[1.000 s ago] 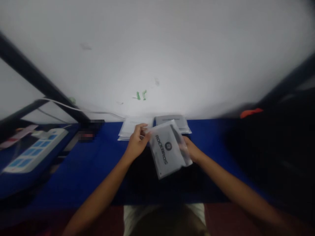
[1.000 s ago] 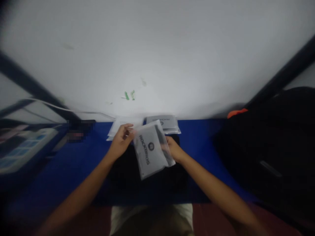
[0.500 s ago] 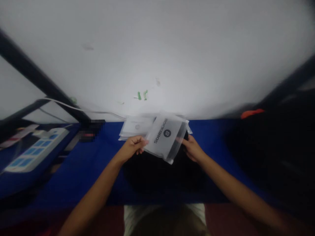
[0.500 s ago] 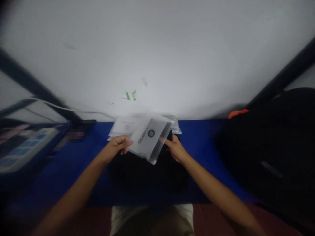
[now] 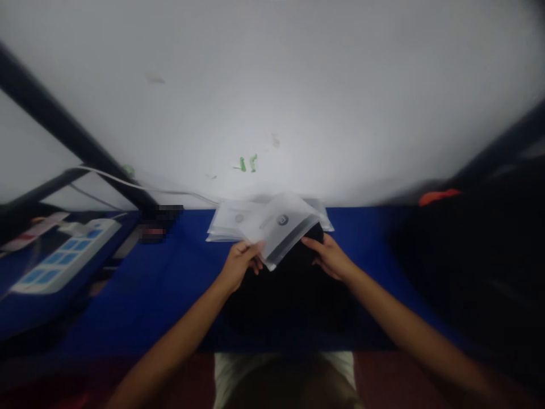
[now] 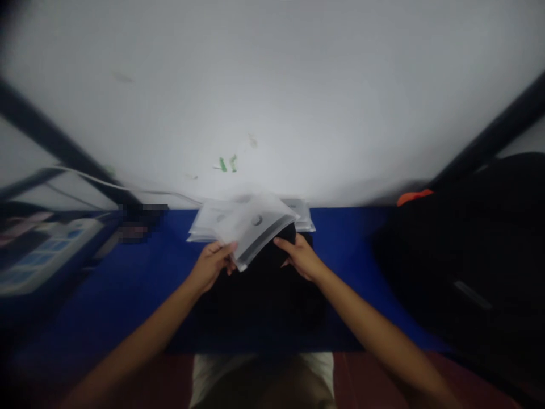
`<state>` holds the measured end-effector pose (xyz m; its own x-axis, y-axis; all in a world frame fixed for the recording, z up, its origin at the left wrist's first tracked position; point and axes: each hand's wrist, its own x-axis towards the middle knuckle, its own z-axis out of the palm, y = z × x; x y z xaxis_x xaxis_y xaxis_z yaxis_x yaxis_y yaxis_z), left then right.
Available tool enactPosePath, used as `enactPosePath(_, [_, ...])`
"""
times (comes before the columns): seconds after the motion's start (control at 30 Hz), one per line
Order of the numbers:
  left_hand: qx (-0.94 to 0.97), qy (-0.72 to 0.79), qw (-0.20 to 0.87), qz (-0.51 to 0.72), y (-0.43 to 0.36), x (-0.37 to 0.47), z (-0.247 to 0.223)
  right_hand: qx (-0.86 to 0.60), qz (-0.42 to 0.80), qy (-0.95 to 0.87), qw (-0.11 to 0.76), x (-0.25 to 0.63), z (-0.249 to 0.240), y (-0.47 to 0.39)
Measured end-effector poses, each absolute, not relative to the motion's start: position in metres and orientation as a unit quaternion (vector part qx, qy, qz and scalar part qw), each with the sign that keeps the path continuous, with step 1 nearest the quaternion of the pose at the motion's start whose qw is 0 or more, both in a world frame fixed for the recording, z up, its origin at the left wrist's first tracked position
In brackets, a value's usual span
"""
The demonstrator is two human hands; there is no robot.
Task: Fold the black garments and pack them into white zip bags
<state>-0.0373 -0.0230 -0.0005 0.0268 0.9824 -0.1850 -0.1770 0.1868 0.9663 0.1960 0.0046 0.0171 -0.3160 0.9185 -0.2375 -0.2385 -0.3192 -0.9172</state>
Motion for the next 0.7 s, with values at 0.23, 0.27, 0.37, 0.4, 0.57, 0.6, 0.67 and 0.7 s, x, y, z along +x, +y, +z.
enactPosePath(0.23, [0.42, 0.584, 0.387, 0.577, 0.028, -0.101, -0.012, -0.39, 0.748, -0.458, 0.28, 0.218, 0.017, -0.008])
enactPosePath(0.27, [0.46, 0.623, 0.35, 0.527, 0.036, -0.114, -0.012, -0.387, 0.756, -0.459, 0.26, 0.221, 0.016, -0.009])
enactPosePath(0.37, [0.514, 0.703, 0.26, 0.417, 0.055, -0.146, -0.008, -0.406, 0.773, -0.422, 0.246, 0.229, 0.011, -0.007])
enactPosePath(0.4, [0.513, 0.718, 0.242, 0.403, 0.06, -0.152, -0.007, -0.414, 0.775, -0.406, 0.251, 0.23, 0.009, -0.006])
enactPosePath(0.57, [0.591, 0.748, 0.009, 0.303, 0.064, -0.137, -0.012, -0.426, 0.792, -0.35, 0.263, 0.231, 0.002, -0.002])
enactPosePath(0.6, [0.638, 0.72, -0.035, 0.27, 0.062, -0.128, -0.015, -0.425, 0.796, -0.347, 0.255, 0.231, 0.0, -0.002])
enactPosePath(0.67, [0.739, 0.635, -0.05, 0.221, 0.06, -0.111, -0.022, -0.423, 0.8, -0.35, 0.241, 0.229, -0.004, -0.003])
enactPosePath(0.7, [0.778, 0.593, -0.04, 0.204, 0.061, -0.104, -0.026, -0.418, 0.801, -0.358, 0.237, 0.229, -0.006, -0.003])
